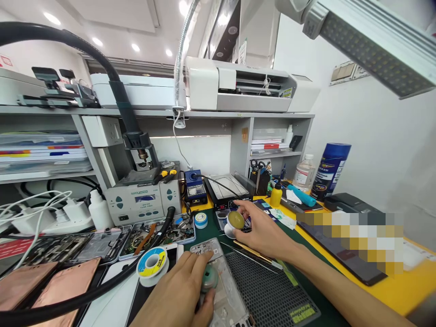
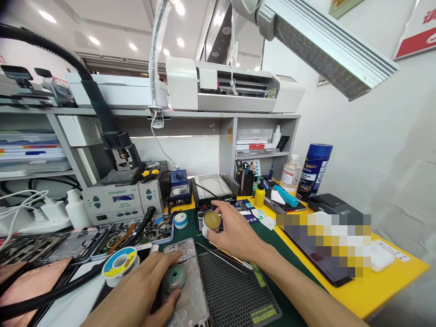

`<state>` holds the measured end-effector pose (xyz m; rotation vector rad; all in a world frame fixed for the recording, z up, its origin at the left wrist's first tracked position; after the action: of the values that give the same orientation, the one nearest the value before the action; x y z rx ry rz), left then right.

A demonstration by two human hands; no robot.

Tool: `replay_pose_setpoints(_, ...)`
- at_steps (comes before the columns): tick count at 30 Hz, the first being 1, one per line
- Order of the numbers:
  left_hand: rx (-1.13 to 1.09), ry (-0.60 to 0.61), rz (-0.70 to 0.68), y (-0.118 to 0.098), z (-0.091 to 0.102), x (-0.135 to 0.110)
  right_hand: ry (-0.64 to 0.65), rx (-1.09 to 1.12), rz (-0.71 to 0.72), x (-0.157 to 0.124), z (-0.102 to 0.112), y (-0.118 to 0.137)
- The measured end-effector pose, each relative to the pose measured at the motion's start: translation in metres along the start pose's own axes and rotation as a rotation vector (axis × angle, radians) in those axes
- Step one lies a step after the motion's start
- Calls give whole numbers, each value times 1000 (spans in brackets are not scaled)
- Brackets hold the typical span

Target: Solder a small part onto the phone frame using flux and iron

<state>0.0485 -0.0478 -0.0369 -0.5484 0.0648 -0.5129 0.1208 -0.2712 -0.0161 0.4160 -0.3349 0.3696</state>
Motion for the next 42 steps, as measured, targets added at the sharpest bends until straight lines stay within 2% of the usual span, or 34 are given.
replay_pose_setpoints(8, 13, 36, 24, -4, 4, 1, 52, -101, 13, 3, -8, -9)
replay_pose_setpoints(15, 35, 66, 34, -6, 4, 6, 84, -148, 18, 4, -16, -9)
replay_pose_setpoints(29, 25, 74, 18, -5, 2, 5, 116, -204, -7, 4, -20, -7)
replay_pose_setpoints(37, 14, 22, -6, -3, 5, 3, 128, -217, -18, 4, -21, -7)
replay_pose_setpoints(42, 18, -84, -63, -2, 5, -2, 106, -194, -20, 2, -23, -8)
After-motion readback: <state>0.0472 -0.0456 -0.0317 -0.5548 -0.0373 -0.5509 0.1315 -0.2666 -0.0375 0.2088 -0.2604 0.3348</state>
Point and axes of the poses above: each hand's wrist, its own x-axis towards the middle knuckle, its own z-axis out of the back of the hand, y = z × x, the point moved 2 cm from there along x, towards the middle knuckle, and after that the axes turned 14 degrees about -x, right-handed, at the moved point
